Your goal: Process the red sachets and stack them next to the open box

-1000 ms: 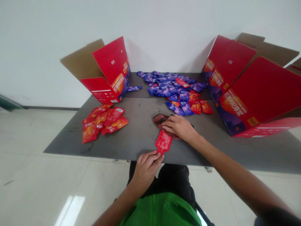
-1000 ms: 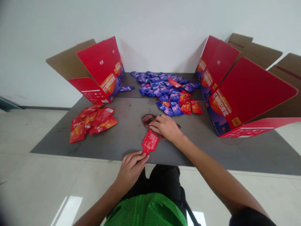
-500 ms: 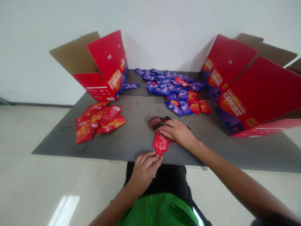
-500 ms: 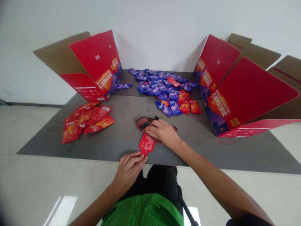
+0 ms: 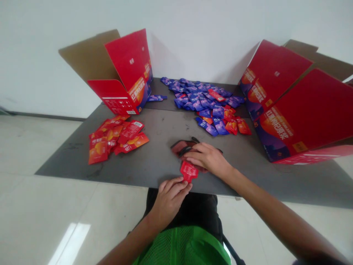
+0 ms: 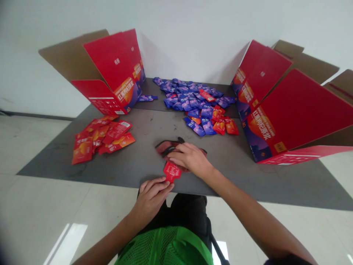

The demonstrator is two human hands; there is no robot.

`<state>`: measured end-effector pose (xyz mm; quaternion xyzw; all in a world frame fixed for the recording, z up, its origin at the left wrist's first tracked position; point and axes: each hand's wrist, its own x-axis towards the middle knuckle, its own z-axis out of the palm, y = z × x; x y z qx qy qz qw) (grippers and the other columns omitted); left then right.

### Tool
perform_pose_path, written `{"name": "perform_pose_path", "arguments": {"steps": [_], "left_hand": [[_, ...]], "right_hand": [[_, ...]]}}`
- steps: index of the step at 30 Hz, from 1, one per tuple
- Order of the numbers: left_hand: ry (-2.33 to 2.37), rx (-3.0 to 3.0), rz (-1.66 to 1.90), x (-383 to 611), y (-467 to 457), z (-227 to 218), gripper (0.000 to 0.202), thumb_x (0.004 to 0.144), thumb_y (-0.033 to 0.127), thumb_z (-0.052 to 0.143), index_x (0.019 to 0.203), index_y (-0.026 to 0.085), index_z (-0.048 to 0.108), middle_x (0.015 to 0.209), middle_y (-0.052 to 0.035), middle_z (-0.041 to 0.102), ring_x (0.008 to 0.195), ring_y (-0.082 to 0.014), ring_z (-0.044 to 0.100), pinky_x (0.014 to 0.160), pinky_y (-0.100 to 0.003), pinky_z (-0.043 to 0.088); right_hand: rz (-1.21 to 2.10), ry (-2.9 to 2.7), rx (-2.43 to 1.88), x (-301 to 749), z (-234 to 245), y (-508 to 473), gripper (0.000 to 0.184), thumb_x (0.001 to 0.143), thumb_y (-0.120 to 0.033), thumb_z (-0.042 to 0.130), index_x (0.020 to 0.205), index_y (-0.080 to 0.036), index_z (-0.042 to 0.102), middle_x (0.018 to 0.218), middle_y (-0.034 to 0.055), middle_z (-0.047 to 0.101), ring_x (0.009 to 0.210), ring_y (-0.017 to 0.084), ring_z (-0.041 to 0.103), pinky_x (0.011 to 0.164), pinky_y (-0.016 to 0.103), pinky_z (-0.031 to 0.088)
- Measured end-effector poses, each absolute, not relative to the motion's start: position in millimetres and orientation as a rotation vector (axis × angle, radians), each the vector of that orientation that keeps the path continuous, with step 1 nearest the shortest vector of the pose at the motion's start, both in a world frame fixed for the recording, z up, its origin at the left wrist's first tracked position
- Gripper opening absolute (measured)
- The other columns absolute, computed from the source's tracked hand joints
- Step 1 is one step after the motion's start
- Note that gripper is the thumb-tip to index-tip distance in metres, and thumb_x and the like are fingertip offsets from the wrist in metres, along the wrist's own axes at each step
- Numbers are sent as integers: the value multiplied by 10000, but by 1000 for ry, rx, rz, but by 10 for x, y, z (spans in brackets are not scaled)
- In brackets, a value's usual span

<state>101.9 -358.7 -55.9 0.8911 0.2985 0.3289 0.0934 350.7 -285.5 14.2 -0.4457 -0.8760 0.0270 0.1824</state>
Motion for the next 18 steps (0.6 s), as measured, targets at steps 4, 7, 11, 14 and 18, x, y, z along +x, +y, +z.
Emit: {"name": "perform_pose_path", "arguments": {"steps": [4, 7, 11, 14, 18], "left_hand": [[920, 2634, 988, 1036, -3588, -549, 302, 1061, 197, 538, 1332, 238, 664, 1146, -32, 753, 1216, -207, 611, 998, -370, 389], [933, 2637, 999, 1047, -3596, -550, 296, 1046, 193, 566, 1318, 241, 673, 1148, -36, 749, 1211, -204, 615, 994, -361, 401], [961, 2636, 983, 1053, -3603, -556, 265, 1046, 211, 570, 1276, 255, 694, 1122, -28, 751, 1101, -196, 645, 938, -355, 416], [953, 2625, 1006, 1057, -3602, -555, 270, 1051, 204, 562, 1286, 248, 687, 1129, -28, 752, 1140, -199, 637, 954, -357, 406], [938, 2590, 1034, 1065, -3601, -543, 283, 1056, 186, 546, 1298, 248, 679, 1110, -22, 754, 1193, -201, 624, 966, -365, 400]], "right_hand": [[-96, -2373, -1432, 3749, 317, -2611, 310, 1051, -374, 514, 1255, -285, 731, 1104, 89, 692, 1044, 226, 616, 921, 356, 500], [-41, -2344, -1335, 3586, 424, -2874, 316, 1051, -354, 524, 1307, -294, 698, 1127, 76, 689, 1066, 218, 615, 925, 345, 501], [158, -2534, -1104, 3278, 297, -3274, 273, 1046, -382, 539, 1242, -338, 724, 1070, 39, 695, 1006, 190, 615, 886, 324, 502], [199, -2495, -1149, 3348, 151, -3119, 285, 1048, -406, 532, 1246, -336, 724, 1076, 36, 690, 995, 176, 613, 890, 312, 497], [-16, -2436, -1348, 3706, 205, -2600, 296, 1046, -392, 530, 1217, -298, 752, 1053, 73, 697, 987, 211, 614, 881, 347, 499]]}}
